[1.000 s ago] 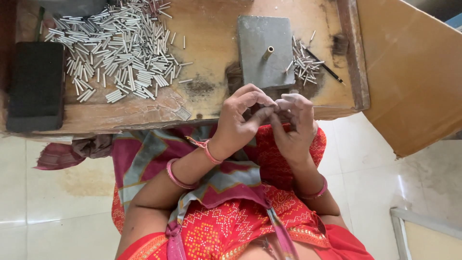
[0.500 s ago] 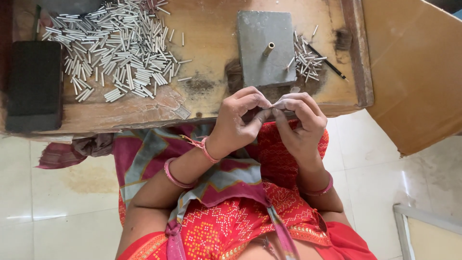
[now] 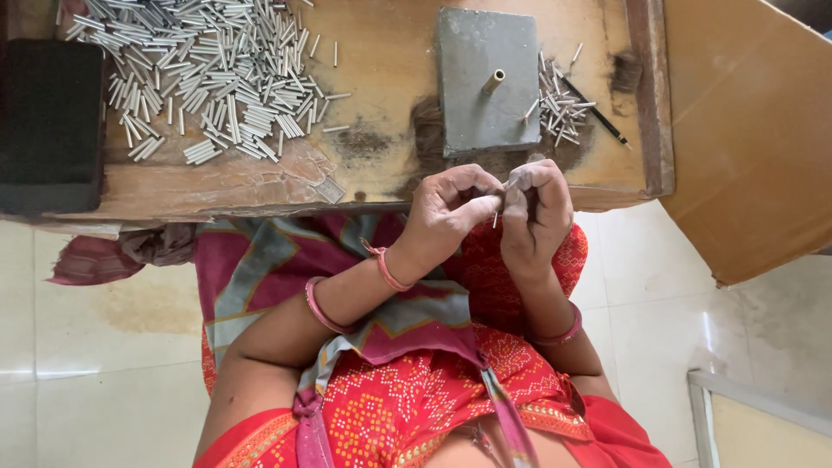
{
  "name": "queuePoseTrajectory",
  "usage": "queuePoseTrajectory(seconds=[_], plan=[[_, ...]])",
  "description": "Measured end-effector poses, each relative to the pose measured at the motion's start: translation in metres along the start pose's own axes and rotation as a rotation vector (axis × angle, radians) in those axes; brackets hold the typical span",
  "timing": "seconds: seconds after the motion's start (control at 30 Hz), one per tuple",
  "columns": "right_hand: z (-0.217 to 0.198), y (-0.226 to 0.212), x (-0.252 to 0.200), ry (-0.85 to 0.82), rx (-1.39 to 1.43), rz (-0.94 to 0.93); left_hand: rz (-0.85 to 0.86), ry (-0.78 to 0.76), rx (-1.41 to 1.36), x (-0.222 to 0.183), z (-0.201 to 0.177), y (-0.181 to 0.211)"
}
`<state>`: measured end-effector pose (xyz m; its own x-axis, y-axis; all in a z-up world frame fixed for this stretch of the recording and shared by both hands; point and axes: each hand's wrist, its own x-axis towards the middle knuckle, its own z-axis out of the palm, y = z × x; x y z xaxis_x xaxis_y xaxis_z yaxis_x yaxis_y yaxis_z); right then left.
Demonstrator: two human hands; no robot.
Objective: Wrapping small metal tubes individually in thin white paper strips.
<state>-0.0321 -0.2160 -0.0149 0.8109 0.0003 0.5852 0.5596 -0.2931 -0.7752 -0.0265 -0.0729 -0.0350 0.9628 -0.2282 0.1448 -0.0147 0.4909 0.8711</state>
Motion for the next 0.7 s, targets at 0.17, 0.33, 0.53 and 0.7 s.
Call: queuePoseTrajectory(seconds=[0.17,0.33,0.53,0.7], plan=[[-0.013,-0.009,0.008,-0.129,0.086,0.06,0.152,0.046,0.276,-0.004,0.003,0.027],[-0.027,-0.018,0.006,-0.203,0.351,0.278,0.399,0.057,0.601,-0.008,0.003,0.054],[-0.02,-0.016,-0.005,-0.237,0.024,0.115,0.555,-0.012,0.841,-0.015,-0.008,0.059],[0.007,-0.017,-0.012,0.059,0.507,0.358,0.551,0.06,1.107,-0.032,-0.04,0.08]])
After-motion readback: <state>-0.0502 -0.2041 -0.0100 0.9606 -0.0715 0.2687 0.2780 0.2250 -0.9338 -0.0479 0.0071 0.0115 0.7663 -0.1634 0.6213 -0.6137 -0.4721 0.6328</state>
